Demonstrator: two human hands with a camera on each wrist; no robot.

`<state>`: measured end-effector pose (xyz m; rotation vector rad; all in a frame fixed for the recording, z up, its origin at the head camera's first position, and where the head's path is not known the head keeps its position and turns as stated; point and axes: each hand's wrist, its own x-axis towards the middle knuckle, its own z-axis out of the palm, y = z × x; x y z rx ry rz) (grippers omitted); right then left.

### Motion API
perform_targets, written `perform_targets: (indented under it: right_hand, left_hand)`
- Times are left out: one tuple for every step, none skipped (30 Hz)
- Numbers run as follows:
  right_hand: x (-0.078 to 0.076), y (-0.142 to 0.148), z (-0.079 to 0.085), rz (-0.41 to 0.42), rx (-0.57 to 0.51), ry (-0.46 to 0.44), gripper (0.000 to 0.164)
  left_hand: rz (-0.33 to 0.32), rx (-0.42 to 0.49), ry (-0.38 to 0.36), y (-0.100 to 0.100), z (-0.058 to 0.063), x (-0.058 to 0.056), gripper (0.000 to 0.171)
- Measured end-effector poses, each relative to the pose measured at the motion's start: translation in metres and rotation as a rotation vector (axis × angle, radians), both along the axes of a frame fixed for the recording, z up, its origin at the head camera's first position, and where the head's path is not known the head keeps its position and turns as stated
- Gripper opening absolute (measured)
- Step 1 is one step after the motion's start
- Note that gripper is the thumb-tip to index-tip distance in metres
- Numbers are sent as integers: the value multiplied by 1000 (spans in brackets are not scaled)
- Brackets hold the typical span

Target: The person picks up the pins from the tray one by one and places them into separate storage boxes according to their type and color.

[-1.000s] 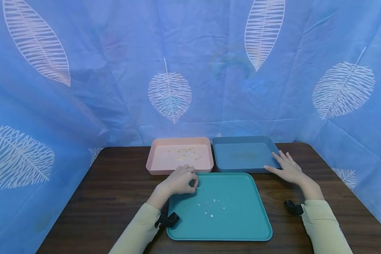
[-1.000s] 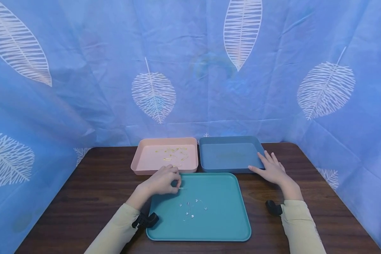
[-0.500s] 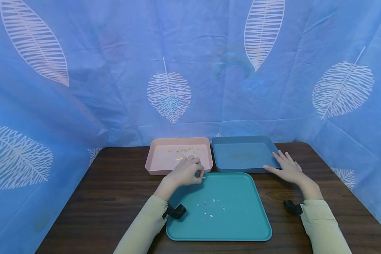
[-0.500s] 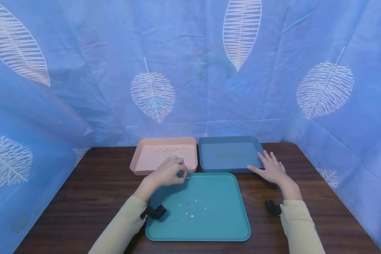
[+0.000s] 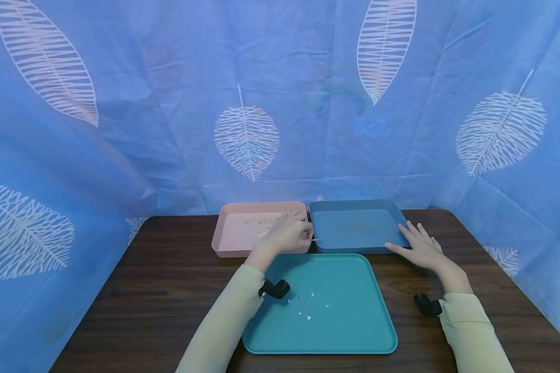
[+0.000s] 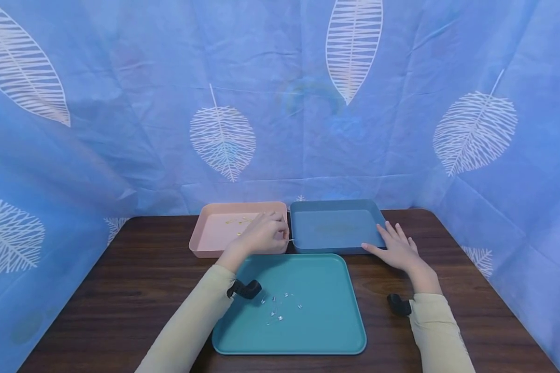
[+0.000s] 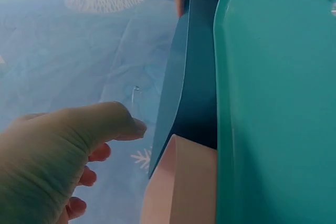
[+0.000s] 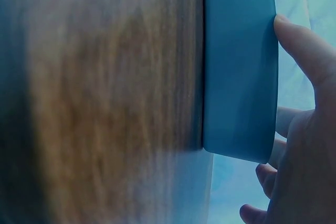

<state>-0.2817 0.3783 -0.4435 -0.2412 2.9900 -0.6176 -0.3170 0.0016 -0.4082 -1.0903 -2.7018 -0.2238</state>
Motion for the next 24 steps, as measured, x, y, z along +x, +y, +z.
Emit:
perform_targets:
  right_hand:
    - [0,0,0,0,-4,-1,96]
    - [0,0,0,-1,-10,-2,96]
    - [1,0,-1,-2,-12,-3,96]
    - [1,-1,-1,-2,-15,-3,96]
    - [1,-1,-1,-3,-15,-2,96]
    - [0,-1,-2,-4,-15,-1,96]
    - [1,-1,-2,-4,-16,0,96]
    - [0,-1,-2,-4,-15,2,96]
    - [0,-1,-3,-3,-16,2,96]
    - [0,-1,-3,-3,-16,3,96]
    - [0,-1,-3,-2,-16,4,96]
    - [0,-1,-3,-1,-17,3,96]
    - [0,-1,-3,0,-20,1,96]
    - [0,-1,-4,-1,-20,-1,96]
    - [1,-1,-4,-1,-21,-2,96]
    - [1,-1,-4,-2,-21,-2,96]
    - [1,-1,-4,-3,-22,-3,96]
    - [1,0,-4,-5,-23,-3,96]
    - [1,0,-4,-6,-23,-2,96]
    - [1,0,-3,-7,-21,-1,96]
    - [1,0,-3,-8,-21,0,96]
    - [1,0,-3,-8,-21,1,96]
    - [1,0,-3,-8,-21,1,96]
    - [1,0,-2,-8,-22,2,96]
  left_hand:
    - [4,0,-3,2,0,-2,16]
    - [10,-2,-5,4,0,-5,17]
    - [16,-2,-4,7,0,-7,18]
    - [21,-2,1,9,-1,-10,18]
    - [28,-7,8,12,-1,-12,19]
    - [37,-7,5,14,-2,-15,19]
    - [46,-10,6,17,-2,-17,18]
    - [55,-13,4,19,-2,-19,18]
    - [65,-18,4,22,-2,-22,17]
    - [74,-21,1,25,-2,-24,16]
    - [86,-29,-1,27,-3,-27,14]
    - [96,-35,-5,30,-3,-29,13]
    - [106,-41,-2,32,-4,-32,13]
    - [114,-46,-5,35,-5,-34,12]
    - [122,-49,-9,37,-6,-36,11]
    - [131,-52,-12,39,-7,-38,11]
    - [141,-53,-15,42,-8,-40,10]
    - [148,-50,-21,44,-8,-41,9]
    - [156,-46,-28,46,-9,-43,9]
    - [165,-42,-36,48,-9,-44,8]
    - [175,-38,-45,50,-9,-45,8]
    - [183,-35,-49,51,-9,-47,8]
    - [192,-36,-52,53,-9,-48,8]
    - [199,-38,-54,55,-9,-49,8]
